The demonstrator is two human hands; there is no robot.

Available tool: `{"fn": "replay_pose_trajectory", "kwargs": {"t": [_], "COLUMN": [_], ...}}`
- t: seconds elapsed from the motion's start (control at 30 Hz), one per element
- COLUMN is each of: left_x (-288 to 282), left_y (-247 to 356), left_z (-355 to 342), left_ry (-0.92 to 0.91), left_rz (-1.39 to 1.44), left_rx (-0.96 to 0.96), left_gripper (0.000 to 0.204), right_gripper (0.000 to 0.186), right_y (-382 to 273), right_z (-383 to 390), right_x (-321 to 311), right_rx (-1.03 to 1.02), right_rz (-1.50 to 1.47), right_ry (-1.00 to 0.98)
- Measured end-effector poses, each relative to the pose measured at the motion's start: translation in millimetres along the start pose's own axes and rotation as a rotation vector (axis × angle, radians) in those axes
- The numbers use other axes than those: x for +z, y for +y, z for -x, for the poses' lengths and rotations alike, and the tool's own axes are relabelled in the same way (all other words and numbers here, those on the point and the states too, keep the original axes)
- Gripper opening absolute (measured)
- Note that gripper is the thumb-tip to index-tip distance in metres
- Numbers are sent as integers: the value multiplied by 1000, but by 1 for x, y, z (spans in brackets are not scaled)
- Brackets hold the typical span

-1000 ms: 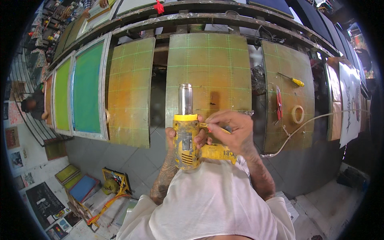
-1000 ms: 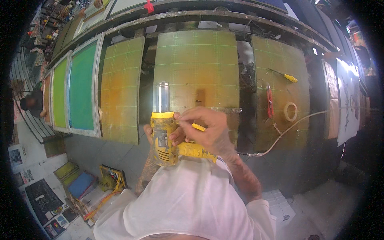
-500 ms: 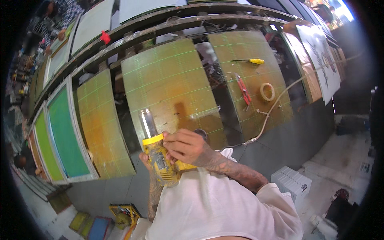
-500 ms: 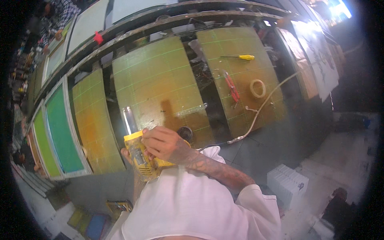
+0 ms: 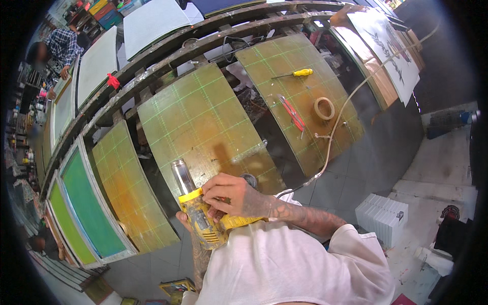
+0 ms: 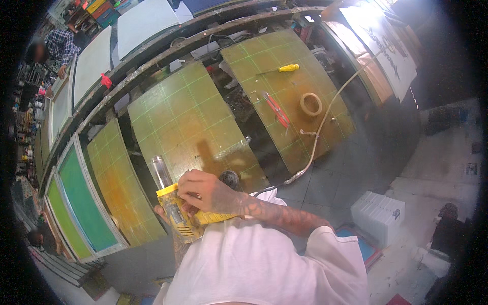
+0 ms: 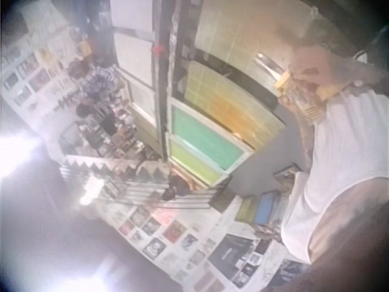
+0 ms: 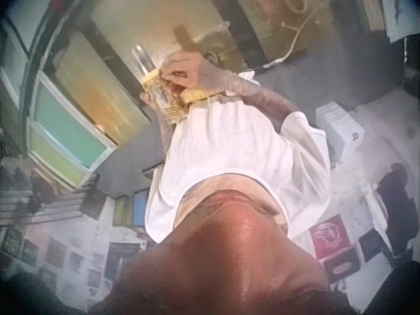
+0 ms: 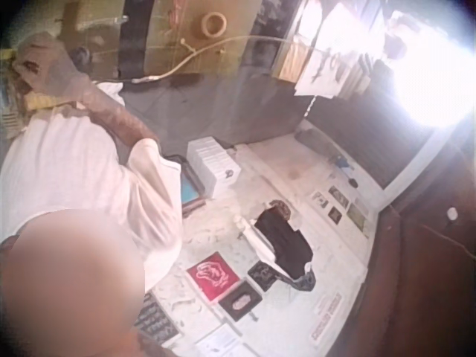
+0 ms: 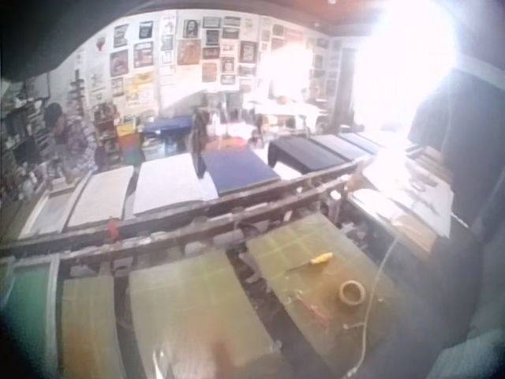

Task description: The person disassembles a yellow heat gun, removes the rear cap and internal components, then reassembles it by inserting the motor and fan, replacing the cap, and using a screwdriver to tighten screws. The person repeatedly opens and closes the device to check fit and alignment.

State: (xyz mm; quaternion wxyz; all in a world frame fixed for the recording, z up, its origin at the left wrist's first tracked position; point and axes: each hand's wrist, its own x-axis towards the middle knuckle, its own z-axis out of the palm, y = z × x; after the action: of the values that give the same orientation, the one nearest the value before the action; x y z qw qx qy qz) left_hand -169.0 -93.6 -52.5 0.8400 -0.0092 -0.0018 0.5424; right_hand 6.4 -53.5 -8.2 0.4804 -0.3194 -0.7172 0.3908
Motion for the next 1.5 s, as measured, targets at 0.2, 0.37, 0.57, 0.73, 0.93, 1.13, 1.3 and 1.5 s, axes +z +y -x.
{"fn": "replay_pose_trajectory", "kwargs": {"t": [0.2,0.37,0.57,0.73,0.93,1.13,1.3,1.5], "left_x": [-16,-7,-17,-65,-69,-58,-57,-7], "left_y": [11,13,12,33,25,24,35,18], "left_z": [-2,-8,-14,-7,-47,-53,-56,-33], "left_ry": [-64,-137,-83,-194,-235,-182,-265,-65], "left_rz": [-127,-64,-64,-28,-198,-198,-105,-27], "left_rx": [-140,-200,-292,-335,-488,-433,-428,-188], "left_gripper": [90,96,103,104,115,112,107,96], "right_gripper": [22,30,34,58,89,69,37,25], "right_y": [-19,17,154,288,292,318,361,284], "right_z": [-19,-23,-46,-60,-44,-37,8,52], "right_x": [-20,-38,-202,-320,-360,-363,-388,-427], "right_rx": [737,454,263,717,813,817,583,310], "right_rz": [-372,-189,632,1435,1118,1333,1736,1088], "right_ry": [-95,-147,468,75,337,68,233,404]}}
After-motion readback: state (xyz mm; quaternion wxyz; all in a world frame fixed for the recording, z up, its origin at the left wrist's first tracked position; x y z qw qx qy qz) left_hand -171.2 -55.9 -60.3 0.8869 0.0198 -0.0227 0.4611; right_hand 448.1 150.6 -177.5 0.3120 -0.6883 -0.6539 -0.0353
